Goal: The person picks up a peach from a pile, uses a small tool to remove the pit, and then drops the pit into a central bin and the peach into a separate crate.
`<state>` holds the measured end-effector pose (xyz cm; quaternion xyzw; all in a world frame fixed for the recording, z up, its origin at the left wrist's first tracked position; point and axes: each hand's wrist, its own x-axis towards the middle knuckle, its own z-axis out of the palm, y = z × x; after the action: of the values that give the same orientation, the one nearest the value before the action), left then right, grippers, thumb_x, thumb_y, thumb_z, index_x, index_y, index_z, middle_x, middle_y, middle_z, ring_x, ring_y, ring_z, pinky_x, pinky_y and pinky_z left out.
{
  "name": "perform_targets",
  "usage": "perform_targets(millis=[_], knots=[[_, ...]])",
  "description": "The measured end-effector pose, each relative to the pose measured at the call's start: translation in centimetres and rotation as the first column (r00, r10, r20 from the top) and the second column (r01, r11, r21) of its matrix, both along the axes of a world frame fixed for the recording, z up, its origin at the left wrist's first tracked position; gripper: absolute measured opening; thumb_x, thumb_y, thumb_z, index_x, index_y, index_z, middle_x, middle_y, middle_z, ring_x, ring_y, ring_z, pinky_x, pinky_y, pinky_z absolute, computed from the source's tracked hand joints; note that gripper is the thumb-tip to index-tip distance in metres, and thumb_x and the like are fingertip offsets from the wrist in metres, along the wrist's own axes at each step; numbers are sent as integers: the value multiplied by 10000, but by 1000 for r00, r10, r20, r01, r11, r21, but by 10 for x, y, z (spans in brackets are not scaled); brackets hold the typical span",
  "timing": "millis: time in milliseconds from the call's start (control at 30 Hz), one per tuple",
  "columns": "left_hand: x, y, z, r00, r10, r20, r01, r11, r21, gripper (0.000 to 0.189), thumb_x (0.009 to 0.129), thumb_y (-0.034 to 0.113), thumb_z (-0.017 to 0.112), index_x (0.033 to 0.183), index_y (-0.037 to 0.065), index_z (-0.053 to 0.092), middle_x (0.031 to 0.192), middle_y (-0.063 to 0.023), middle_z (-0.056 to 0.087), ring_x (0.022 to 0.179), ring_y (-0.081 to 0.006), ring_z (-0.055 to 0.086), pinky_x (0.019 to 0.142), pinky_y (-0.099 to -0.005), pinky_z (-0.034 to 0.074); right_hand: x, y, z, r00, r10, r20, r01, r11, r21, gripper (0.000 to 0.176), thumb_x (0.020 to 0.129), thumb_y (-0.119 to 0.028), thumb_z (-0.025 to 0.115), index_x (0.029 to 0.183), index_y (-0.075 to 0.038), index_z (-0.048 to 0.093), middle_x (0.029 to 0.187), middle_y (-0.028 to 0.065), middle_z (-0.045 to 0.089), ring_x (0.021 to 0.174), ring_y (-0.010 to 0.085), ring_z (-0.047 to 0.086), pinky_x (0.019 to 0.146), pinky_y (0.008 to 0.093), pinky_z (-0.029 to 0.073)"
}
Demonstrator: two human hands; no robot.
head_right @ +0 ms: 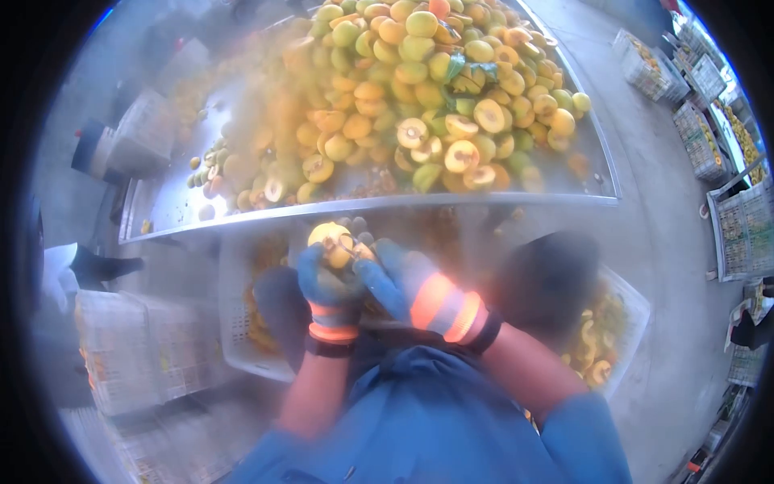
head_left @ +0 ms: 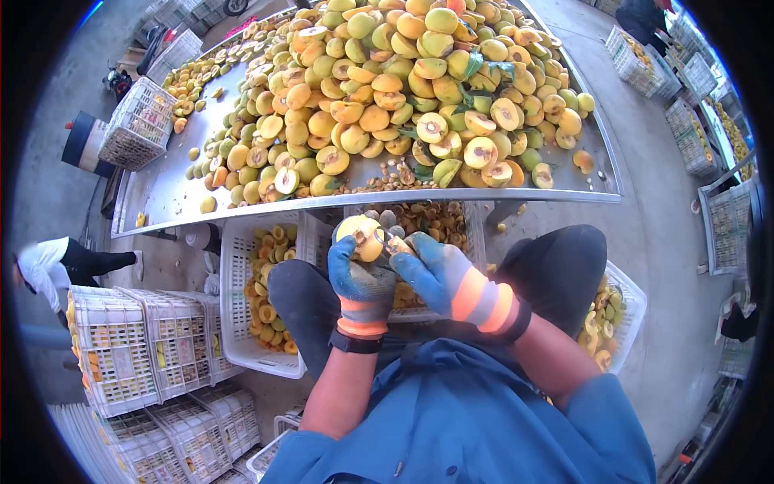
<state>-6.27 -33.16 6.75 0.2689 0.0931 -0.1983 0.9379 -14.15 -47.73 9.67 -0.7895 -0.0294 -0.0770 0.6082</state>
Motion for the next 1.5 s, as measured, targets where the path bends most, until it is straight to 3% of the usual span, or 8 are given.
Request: perform_targets(millis=[400, 600, 700, 800, 967, 1133, 1300, 1500], knots=[[-43, -6, -1, 819, -105, 564, -333, 713, 617, 180, 1083, 120, 544, 1230, 27, 593, 1112, -108, 685, 1026, -193, 701, 855, -326, 618, -23, 17, -9, 996, 50, -71, -52, 998, -23, 341, 1091, -257, 552, 1270, 16, 651, 1092, 297, 719, 953, 477, 695, 836, 493, 553], [-47, -12, -6, 951, 18, 309, -163, 878, 449, 264, 1129, 244, 453, 1175, 32, 604, 1000, -109, 698, 902, -187, 693, 804, -307, 603, -29, 12, -25, 988, 147, -49, -154, 973, -173, 332, 1097, -235, 492, 1248, 16, 648, 1022, 260, 732, 893, 451, 709, 776, 508, 552], [-46, -13, 0, 990, 40, 136, -83, 941, 328, 353, 1143, 324, 407, 1145, 33, 607, 989, -114, 697, 846, -194, 677, 768, -320, 590, -32, 6, -24, 968, 239, 76, -168, 842, -512, 300, 1088, -201, 469, 1243, -13, 643, 1010, 247, 720, 817, 426, 701, 726, 527, 541], [-48, -13, -9, 916, -60, 397, -198, 794, 575, 438, 1151, 408, 402, 1114, 31, 622, 967, -111, 691, 833, -206, 672, 757, -344, 582, -33, -2, -32, 910, 360, 204, -153, 751, -642, 301, 975, -129, 623, 1206, 63, 614, 1014, 256, 650, 871, 442, 691, 741, 477, 571], [-50, -12, -7, 980, -9, 201, -63, 935, 348, 557, 1134, 540, 423, 1064, 32, 639, 917, -116, 689, 804, -227, 676, 749, -355, 575, -31, -2, -47, 908, 367, 200, -298, 904, -308, 339, 912, -86, 704, 1215, 31, 607, 1001, 220, 654, 842, 415, 687, 725, 460, 559], [-53, -12, -9, 987, -78, 141, 30, 949, 313, 573, 1114, 577, 460, 1052, 41, 650, 904, -126, 690, 791, -245, 681, 745, -358, 576, -35, -4, -44, 853, 447, -268, -360, 878, 316, 295, 908, -60, 726, 1167, 16, 606, 825, 147, 613, 734, 329, 663, 669, 393, 530], [-49, -5, -12, 947, -303, 104, 272, 932, 239, 533, 1105, 568, 491, 1054, 64, 657, 937, -120, 695, 836, -250, 696, 770, -372, 593, -33, -23, -14, 452, 771, -448, 192, 406, 893, 265, 1078, -300, 609, 1035, -39, 618, 577, 18, 482, 424, 123, 482, 419, 260, 401], [-40, -5, 14, 929, -360, -86, 370, 903, 219, 451, 1105, 510, 537, 1088, 73, 646, 980, -97, 701, 895, -237, 715, 815, -373, 615, -40, -15, -40, 511, 843, -168, 190, 79, 978, 403, 1099, -453, 549, 964, -78, 607, 536, -11, 431, 334, 88, 357, 295, 227, 298]])
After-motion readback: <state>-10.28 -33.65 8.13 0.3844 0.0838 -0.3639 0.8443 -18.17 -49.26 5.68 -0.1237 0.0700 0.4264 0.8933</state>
